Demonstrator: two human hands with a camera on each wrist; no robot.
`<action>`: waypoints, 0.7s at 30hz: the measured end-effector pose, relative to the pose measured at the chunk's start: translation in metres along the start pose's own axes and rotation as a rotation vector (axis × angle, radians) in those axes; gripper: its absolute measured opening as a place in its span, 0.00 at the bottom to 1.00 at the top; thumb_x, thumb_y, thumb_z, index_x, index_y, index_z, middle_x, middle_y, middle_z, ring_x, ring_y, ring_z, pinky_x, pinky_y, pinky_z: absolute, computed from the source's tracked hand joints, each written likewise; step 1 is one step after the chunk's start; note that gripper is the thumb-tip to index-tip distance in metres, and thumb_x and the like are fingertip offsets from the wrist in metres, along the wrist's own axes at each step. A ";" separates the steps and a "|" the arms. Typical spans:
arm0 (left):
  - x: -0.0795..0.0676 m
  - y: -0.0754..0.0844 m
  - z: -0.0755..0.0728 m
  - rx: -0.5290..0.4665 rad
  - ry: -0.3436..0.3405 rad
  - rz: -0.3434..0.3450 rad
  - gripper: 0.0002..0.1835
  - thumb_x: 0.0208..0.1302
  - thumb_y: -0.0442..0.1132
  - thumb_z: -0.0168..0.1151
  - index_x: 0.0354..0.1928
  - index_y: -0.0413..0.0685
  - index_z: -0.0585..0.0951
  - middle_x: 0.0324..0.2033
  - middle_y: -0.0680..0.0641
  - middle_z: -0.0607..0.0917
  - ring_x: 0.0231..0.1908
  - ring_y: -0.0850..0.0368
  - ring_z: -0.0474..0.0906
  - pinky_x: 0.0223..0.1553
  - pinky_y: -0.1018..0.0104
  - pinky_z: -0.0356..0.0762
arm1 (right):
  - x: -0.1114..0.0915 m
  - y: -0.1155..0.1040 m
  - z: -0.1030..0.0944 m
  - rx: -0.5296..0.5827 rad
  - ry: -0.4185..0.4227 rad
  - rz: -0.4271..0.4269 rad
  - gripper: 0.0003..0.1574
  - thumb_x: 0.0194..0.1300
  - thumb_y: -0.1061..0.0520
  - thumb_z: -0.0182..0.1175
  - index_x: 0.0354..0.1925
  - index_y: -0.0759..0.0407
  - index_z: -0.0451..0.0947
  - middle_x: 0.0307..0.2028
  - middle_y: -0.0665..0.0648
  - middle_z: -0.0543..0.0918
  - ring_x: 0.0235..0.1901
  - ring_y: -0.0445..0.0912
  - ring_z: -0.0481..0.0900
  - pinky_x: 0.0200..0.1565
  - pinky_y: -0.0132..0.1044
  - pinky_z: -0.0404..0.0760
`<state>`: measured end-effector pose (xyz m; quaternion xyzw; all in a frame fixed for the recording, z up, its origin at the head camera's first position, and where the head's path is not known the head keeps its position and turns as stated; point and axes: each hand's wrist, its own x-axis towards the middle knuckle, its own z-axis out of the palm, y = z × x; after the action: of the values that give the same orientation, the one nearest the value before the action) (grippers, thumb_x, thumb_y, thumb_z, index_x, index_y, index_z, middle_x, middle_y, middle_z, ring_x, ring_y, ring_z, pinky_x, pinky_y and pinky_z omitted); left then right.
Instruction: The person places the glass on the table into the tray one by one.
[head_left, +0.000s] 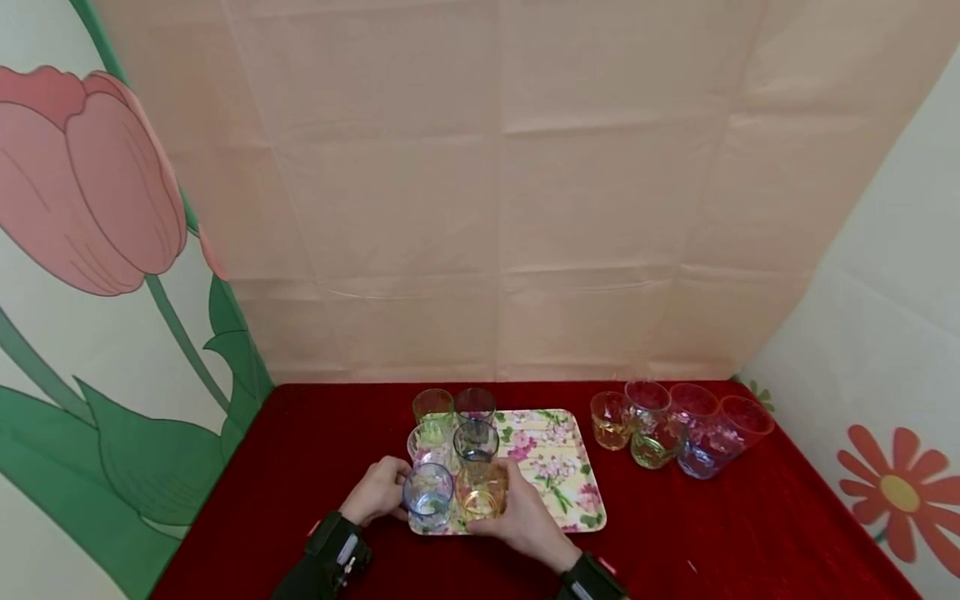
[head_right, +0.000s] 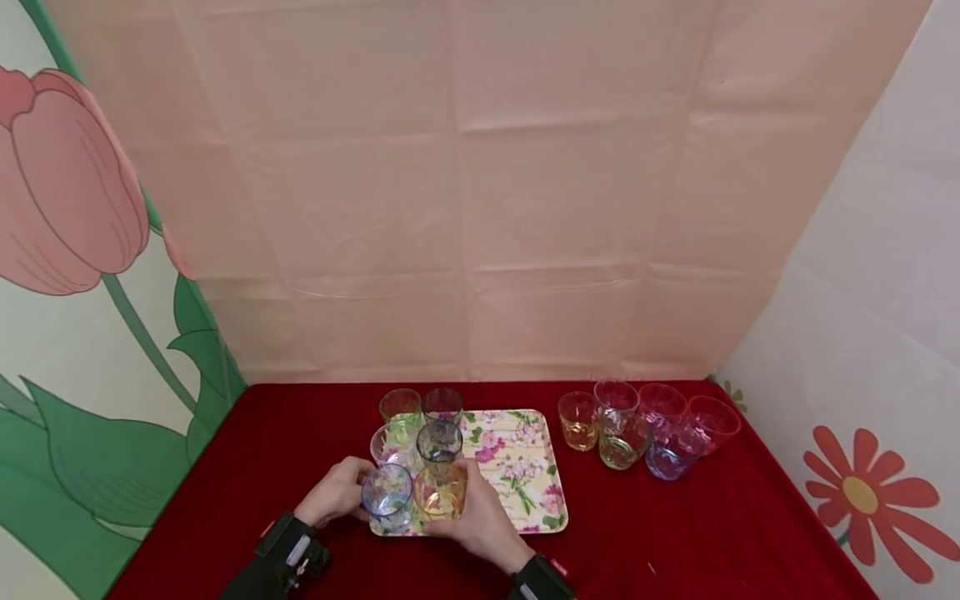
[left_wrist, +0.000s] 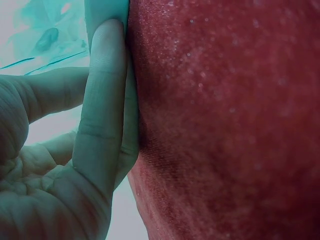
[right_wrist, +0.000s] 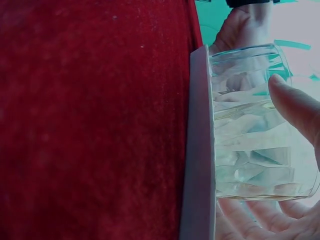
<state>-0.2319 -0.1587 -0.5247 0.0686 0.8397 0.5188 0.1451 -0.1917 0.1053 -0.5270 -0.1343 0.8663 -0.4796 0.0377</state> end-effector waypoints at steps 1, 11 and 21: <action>0.000 0.000 0.000 0.002 0.000 -0.002 0.12 0.61 0.16 0.55 0.44 0.29 0.80 0.27 0.42 0.78 0.24 0.54 0.81 0.24 0.59 0.86 | 0.000 0.001 0.000 0.000 -0.002 0.002 0.57 0.48 0.46 0.82 0.65 0.64 0.61 0.56 0.65 0.77 0.54 0.56 0.78 0.48 0.49 0.79; 0.000 -0.001 0.000 0.003 -0.003 0.003 0.10 0.61 0.17 0.56 0.42 0.30 0.80 0.27 0.42 0.79 0.24 0.54 0.81 0.24 0.59 0.86 | -0.002 0.002 -0.004 0.031 -0.043 -0.017 0.57 0.49 0.48 0.82 0.66 0.64 0.60 0.57 0.64 0.75 0.46 0.51 0.77 0.39 0.38 0.77; 0.000 0.001 0.000 -0.003 0.005 -0.005 0.12 0.60 0.16 0.54 0.44 0.28 0.79 0.28 0.42 0.78 0.25 0.53 0.80 0.24 0.59 0.86 | -0.005 0.010 -0.029 0.145 -0.138 0.007 0.56 0.51 0.61 0.80 0.70 0.69 0.58 0.61 0.70 0.72 0.57 0.66 0.76 0.49 0.54 0.83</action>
<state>-0.2317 -0.1582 -0.5238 0.0647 0.8394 0.5199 0.1444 -0.1947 0.1361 -0.5203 -0.1608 0.8251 -0.5305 0.1088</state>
